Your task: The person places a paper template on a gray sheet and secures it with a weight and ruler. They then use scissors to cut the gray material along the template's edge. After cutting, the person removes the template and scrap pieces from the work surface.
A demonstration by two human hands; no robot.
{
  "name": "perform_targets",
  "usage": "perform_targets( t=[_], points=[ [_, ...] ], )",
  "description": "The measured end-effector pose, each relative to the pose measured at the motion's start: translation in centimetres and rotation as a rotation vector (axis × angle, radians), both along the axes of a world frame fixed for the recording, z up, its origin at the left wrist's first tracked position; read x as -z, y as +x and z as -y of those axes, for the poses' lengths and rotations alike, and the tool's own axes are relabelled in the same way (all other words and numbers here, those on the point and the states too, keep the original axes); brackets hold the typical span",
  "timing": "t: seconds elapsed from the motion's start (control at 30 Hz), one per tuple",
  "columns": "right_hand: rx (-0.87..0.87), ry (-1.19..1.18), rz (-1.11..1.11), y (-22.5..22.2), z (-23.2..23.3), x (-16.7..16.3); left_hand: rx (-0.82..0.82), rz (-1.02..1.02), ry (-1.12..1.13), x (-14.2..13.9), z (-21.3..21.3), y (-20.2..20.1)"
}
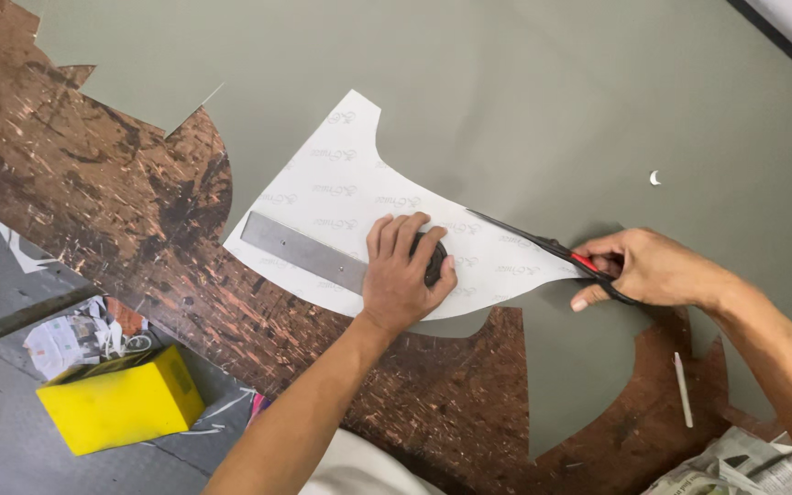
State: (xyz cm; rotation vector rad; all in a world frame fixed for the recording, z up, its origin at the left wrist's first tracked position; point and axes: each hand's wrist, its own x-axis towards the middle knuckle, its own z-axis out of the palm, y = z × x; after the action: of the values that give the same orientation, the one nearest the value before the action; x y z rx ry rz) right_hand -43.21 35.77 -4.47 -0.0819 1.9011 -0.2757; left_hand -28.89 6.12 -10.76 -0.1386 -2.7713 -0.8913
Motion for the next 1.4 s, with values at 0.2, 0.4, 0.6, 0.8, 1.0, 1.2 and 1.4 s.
perform_targets(
  t=[0.2,0.4,0.6,0.8,1.0,1.2,1.4],
  points=[
    [0.072,-0.092,0.019,-0.4,0.8,0.0,-0.013,-0.017,-0.024,0.7,0.4,0.0],
    [-0.081,0.008,-0.004,-0.4,3.1,0.1,-0.025,-0.011,0.014,0.6,0.5,0.1],
    [-0.005,-0.104,-0.015,-0.6,5.2,-0.4,-0.025,-0.010,0.040,0.4,1.0,0.1],
    [-0.002,-0.130,-0.051,-0.7,7.2,-1.1,-0.035,-0.017,0.098,0.4,1.5,0.2],
    [0.028,-0.175,-0.081,-0.1,9.7,-0.7,-0.050,-0.026,0.173,-0.4,2.3,0.3],
    [0.149,-0.125,-0.037,0.0,10.6,-0.4,-0.061,0.090,0.387,-1.8,4.2,-0.4],
    [0.172,-0.070,-0.038,0.1,12.0,-0.1,0.076,0.047,0.284,-1.8,12.6,-4.7]
  ],
)
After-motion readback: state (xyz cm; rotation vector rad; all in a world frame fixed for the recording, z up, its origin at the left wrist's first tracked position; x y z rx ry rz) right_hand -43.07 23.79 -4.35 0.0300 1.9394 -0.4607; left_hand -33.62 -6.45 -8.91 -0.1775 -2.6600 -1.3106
